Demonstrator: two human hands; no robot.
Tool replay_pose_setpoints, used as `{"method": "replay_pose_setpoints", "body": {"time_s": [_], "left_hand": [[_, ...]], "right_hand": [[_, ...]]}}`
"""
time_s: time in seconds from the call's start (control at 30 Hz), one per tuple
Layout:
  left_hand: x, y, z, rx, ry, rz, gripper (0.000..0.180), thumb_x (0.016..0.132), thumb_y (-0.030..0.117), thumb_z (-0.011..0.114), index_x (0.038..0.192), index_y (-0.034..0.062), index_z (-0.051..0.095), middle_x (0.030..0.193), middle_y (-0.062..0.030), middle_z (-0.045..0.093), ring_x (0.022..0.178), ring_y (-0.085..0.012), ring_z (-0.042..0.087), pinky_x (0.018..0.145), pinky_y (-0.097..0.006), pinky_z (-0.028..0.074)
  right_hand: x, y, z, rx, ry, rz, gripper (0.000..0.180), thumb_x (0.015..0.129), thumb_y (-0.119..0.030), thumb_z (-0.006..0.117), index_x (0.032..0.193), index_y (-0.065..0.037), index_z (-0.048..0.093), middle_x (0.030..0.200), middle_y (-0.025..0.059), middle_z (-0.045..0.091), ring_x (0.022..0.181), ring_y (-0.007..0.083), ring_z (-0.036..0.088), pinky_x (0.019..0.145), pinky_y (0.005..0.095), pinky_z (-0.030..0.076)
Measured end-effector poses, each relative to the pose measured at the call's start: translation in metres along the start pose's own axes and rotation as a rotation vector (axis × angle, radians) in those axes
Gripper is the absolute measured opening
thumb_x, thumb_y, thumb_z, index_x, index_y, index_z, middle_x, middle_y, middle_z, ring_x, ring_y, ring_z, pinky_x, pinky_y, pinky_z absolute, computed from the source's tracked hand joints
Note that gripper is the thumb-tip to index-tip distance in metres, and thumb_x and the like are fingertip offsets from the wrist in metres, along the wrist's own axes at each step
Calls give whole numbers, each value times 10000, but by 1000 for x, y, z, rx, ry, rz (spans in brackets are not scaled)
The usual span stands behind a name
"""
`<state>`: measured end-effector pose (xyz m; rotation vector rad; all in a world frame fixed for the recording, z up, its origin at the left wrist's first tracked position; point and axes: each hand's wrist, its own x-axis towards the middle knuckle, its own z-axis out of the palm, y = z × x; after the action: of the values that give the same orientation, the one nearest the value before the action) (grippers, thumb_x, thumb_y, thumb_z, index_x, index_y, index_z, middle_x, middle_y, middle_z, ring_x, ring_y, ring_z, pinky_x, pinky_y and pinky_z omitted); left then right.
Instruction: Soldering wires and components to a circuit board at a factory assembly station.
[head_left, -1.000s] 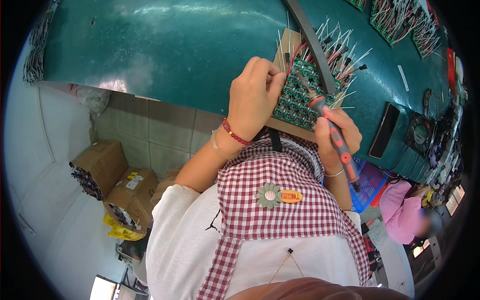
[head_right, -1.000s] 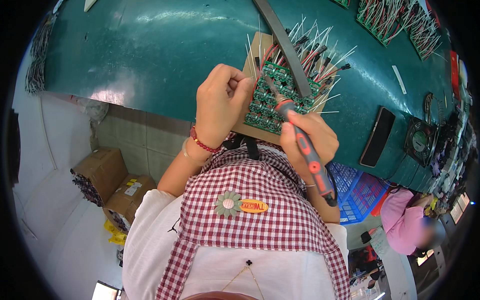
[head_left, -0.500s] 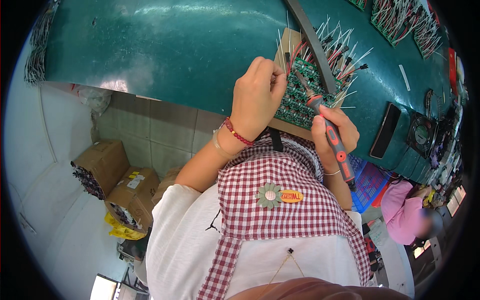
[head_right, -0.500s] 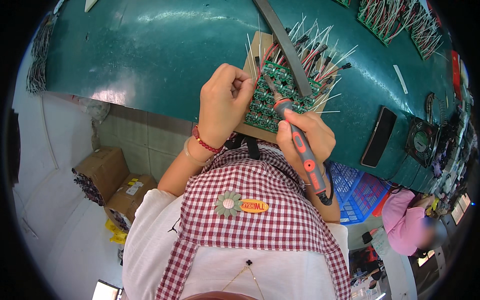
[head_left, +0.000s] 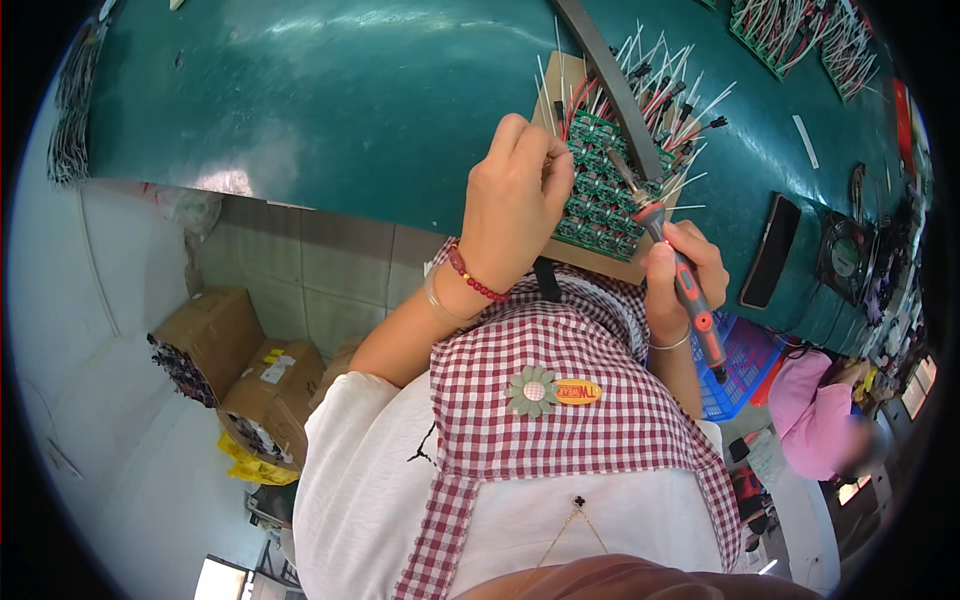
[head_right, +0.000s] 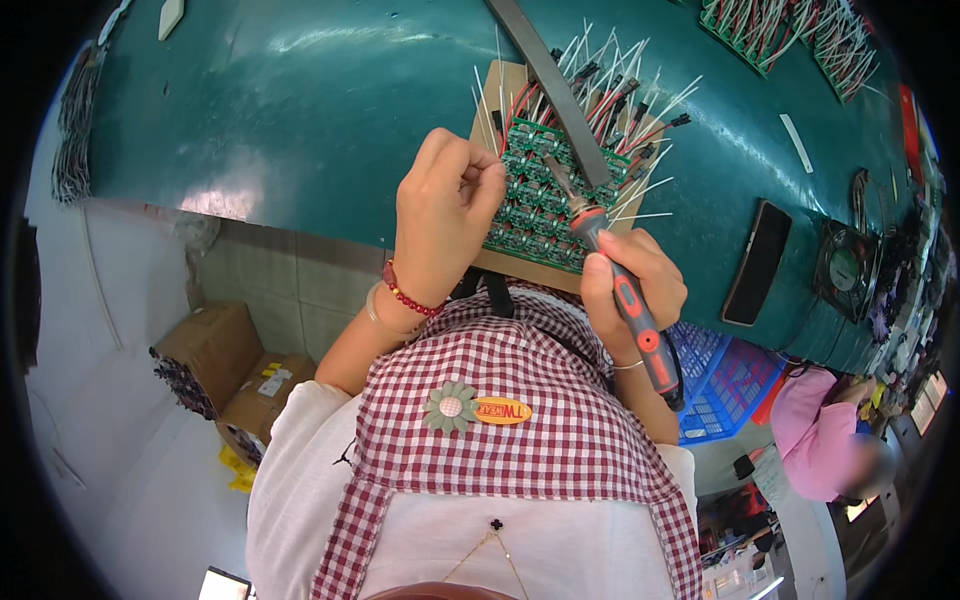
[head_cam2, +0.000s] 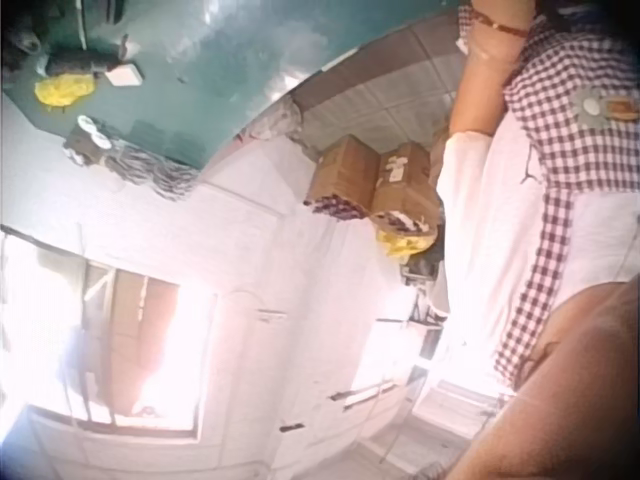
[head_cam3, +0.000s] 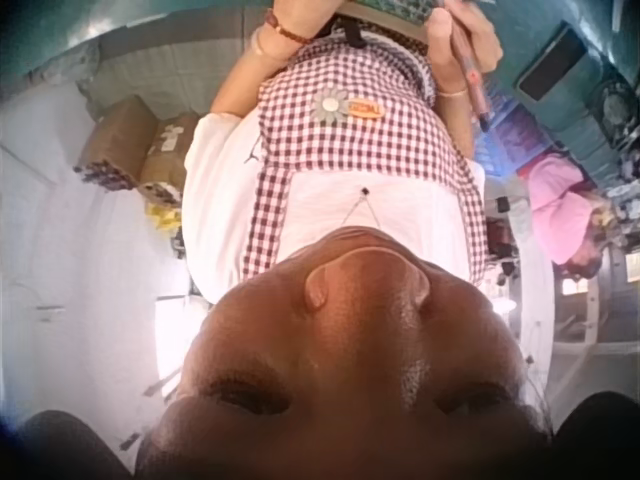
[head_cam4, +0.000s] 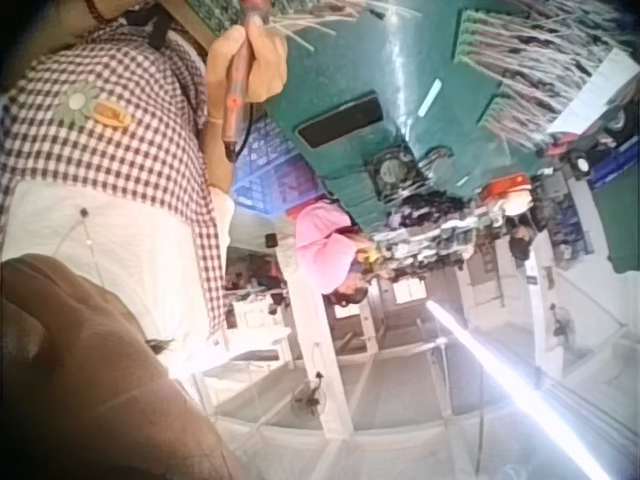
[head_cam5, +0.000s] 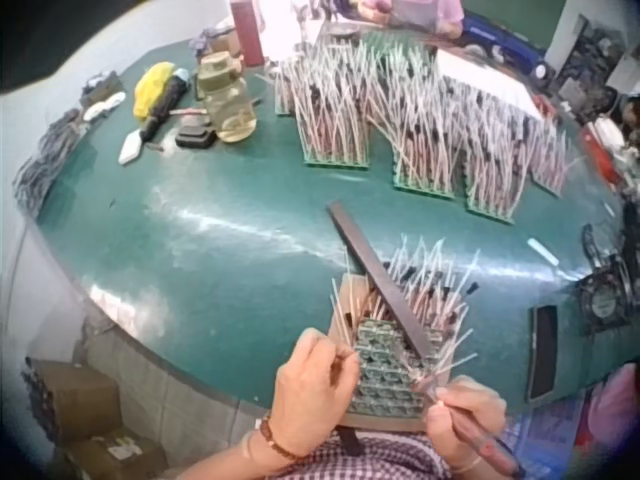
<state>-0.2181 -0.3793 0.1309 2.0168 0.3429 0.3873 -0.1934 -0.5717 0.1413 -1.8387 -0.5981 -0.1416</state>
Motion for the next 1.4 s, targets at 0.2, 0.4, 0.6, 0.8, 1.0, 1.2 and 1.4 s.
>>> {"method": "replay_pose_setpoints", "body": {"time_s": [0.2,0.4,0.6,0.8,1.0,1.2,1.4], "left_hand": [[0,-3,4,53,0,30,101,779,-19,647,795,7,551,803,-113,526,581,-271,592,514,-352,480],[0,0,4,76,6,42,103,774,-9,653,791,10,553,801,-110,526,578,-277,586,509,-355,477],[-1,4,3,110,9,55,104,773,-9,654,790,13,554,797,-108,521,577,-281,583,505,-359,473],[0,-2,8,108,8,67,109,775,0,660,798,19,555,799,-109,520,580,-282,582,501,-358,470],[0,3,4,139,18,54,108,782,13,663,804,31,559,804,-103,525,585,-282,585,502,-358,471],[-1,2,6,132,-6,55,118,781,29,676,808,33,562,812,-98,532,598,-286,590,516,-364,479],[0,3,6,167,8,64,109,783,30,679,815,33,575,824,-101,538,610,-286,595,529,-362,483]], "right_hand": [[2,3,4,8,-20,5,236,729,54,649,960,15,624,614,70,539,503,154,499,469,267,383],[15,-10,2,-63,-74,-18,230,705,58,657,930,12,644,585,59,522,491,153,495,461,267,378],[21,-12,1,-82,-103,-51,217,696,54,663,908,12,647,579,58,517,485,156,496,454,266,376],[18,-15,0,-106,-102,-1,222,695,58,662,911,13,645,582,64,523,489,161,503,455,267,378],[14,-11,-1,-77,-34,-29,231,703,63,656,928,13,640,592,69,526,499,159,508,462,267,383],[15,-11,1,-69,-42,-14,233,708,71,649,933,10,639,599,66,529,504,158,511,466,268,390],[16,-12,3,-71,-30,-26,217,721,69,645,932,21,633,597,71,525,506,165,507,471,275,391]]}}
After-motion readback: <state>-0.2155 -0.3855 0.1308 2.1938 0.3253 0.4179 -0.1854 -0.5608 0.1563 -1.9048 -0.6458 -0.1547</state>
